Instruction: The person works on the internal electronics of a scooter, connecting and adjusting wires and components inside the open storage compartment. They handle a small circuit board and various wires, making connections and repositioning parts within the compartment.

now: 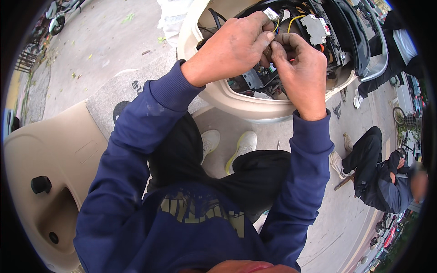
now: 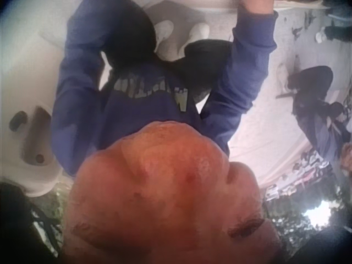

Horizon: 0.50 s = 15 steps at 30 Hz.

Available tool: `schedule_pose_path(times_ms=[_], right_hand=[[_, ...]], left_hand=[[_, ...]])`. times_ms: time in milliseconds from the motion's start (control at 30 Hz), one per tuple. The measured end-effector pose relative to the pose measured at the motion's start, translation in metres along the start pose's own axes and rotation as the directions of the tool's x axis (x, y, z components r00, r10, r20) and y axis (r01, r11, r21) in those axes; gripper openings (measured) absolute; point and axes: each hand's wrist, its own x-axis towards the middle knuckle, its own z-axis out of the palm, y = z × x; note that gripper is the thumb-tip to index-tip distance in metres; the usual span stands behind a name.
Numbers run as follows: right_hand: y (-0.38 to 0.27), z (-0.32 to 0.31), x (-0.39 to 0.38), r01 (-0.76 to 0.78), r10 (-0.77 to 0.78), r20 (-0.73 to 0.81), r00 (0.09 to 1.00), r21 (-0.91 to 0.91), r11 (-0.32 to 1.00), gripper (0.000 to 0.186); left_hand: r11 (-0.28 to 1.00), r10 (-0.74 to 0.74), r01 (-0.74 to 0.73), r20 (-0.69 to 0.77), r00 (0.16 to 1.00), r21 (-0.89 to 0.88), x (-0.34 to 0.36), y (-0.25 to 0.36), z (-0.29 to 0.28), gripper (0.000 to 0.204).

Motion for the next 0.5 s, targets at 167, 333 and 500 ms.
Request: schedule_pose_path(times_ms=[167,333,500], right_hand=[[-0.004,0.005,0.001,0.022,-0.032,-0.063,0.997,-0.151,0.988,0.015],[0.008,0.004,0.002,-0.331,0.341,0.069,0.938,0.478,0.814,0.022],[0.010,-0.004,0.004,-0.383,0.348,0.164,0.923,0.475,0.792,0.028]], left_hand=[[0.992,0.028,-0.033,-0.039,0.999,-0.120,0.003,-0.011,0.001,0.020],[0.989,-0.093,0.098,0.052,0.994,-0.107,0.006,-0.004,-0.005,0.024],[0.997,-0.037,0.041,-0.053,0.998,0.072,0.005,-0.004,0.001,0.020]])
